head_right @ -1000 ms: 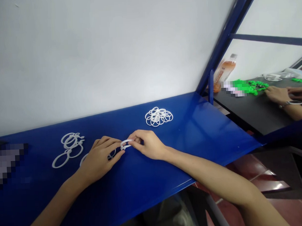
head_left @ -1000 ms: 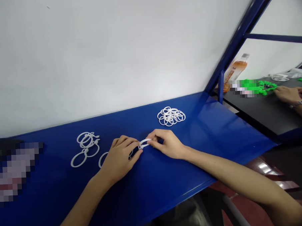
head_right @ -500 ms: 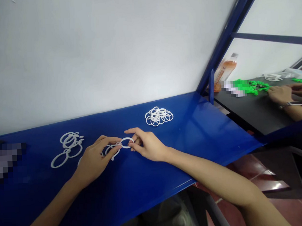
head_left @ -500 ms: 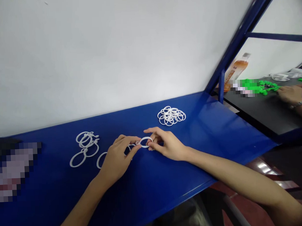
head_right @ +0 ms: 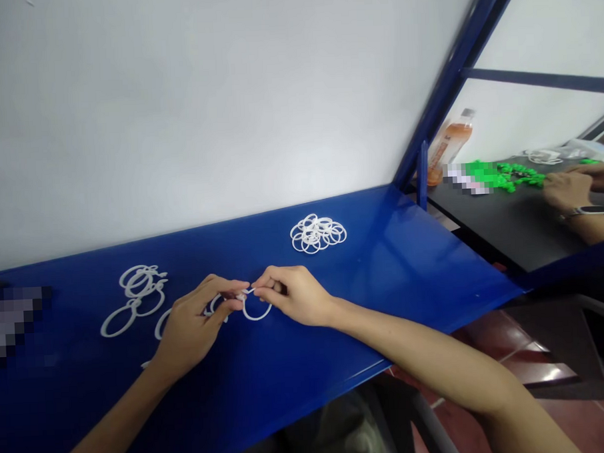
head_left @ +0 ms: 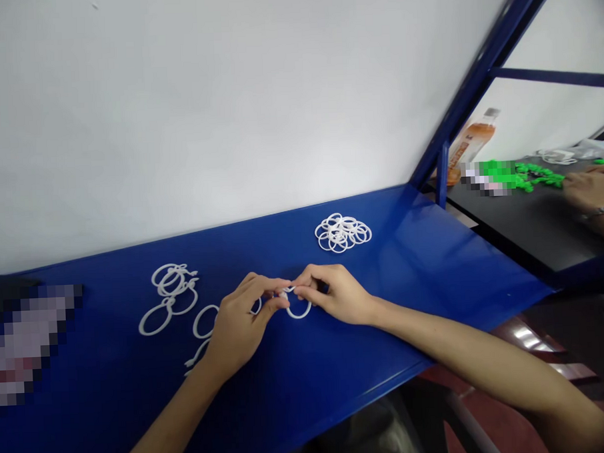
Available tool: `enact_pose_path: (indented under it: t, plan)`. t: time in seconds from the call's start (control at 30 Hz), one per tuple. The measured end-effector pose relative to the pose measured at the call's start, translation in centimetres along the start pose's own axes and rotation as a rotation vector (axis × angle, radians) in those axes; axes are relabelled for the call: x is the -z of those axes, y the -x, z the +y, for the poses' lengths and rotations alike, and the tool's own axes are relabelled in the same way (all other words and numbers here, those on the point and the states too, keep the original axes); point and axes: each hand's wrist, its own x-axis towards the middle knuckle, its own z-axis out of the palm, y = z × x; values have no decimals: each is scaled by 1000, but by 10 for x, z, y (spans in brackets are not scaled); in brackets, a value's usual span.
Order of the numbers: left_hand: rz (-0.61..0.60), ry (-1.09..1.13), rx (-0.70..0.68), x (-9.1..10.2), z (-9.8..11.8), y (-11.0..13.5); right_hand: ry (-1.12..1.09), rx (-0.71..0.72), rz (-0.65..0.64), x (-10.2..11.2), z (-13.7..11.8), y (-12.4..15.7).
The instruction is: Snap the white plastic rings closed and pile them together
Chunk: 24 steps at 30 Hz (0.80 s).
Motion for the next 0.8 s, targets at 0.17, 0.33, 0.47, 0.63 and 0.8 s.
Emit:
enact_pose_path:
  t: [0.17,0.33,0.47,0.63,0.8]
  plan:
    - [-3,18,60,1,0,-1,-17,-6,3,0,-1,1]
    - [22,-25,-37,-1,2,-1,-40,81,-64,0,0,3]
    - [24,-33,-62,-3,3,-1,-8,124,-73,1,-2,6]
    - [4,-40,-77,-3,1,2,57,247,-112,2,-2,8]
    - [-41,-97,-120,-4,-1,4,144,327,-172,5,1,9]
